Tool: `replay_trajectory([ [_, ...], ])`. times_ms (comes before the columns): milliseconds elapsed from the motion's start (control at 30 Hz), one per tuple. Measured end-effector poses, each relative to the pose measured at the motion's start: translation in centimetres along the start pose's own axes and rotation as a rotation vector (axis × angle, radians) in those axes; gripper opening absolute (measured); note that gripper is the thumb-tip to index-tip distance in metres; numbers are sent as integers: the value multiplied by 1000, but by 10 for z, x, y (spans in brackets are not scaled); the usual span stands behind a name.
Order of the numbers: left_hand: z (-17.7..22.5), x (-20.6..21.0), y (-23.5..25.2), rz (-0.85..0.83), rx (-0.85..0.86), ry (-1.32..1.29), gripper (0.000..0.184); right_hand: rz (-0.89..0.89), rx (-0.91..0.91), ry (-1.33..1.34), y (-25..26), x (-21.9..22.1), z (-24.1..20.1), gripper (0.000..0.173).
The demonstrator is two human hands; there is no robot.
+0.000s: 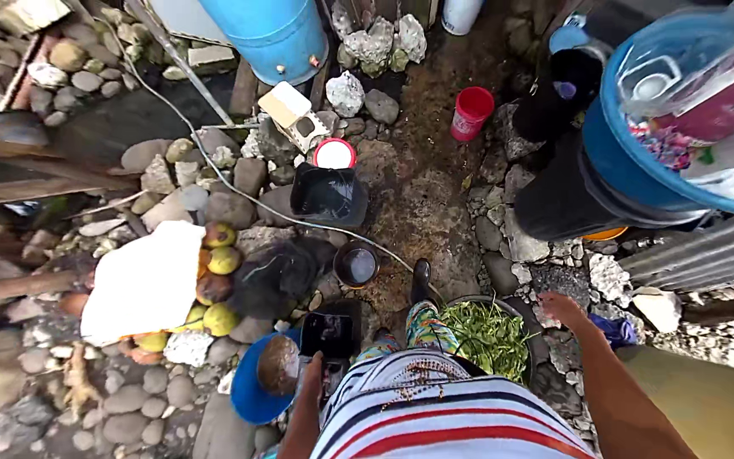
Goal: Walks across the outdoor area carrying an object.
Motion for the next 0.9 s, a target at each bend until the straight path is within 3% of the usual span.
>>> replay_trajectory([
  [167, 79, 69, -13, 31, -20, 86, 37, -119, 160, 21, 54, -25, 21, 42],
  [300, 138, 126, -14, 98, -12, 154, 39, -171, 257, 91, 97, -47, -3, 44],
  [400, 187, 169, -21, 52, -29, 247, 51, -234, 172, -16, 143, -65, -75, 44],
  [533, 262, 231, -26, -37, 32, 428, 49, -235, -117, -152, 214, -98, -228, 42],
  [667, 321, 295, 14, -167, 140, 615, 43, -229, -272, -47, 269, -139, -365, 42],
  [767, 382, 348, 42, -245, 197, 739, 41, -210, -297, -125, 315, -184, -435, 40],
  [900, 449, 401, 68, -128, 79, 491, 45, -216, -197, -314, 362, -249, -480, 39],
])
Point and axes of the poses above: each hand's wrist, its own y-axis towards the middle knuckle, its own x-axis out of the palm, z = x × y, the point moved 2 cm from there along y, towards the middle knuckle, and after that the axes turned 2 degrees about x, right-handed, at the moved point
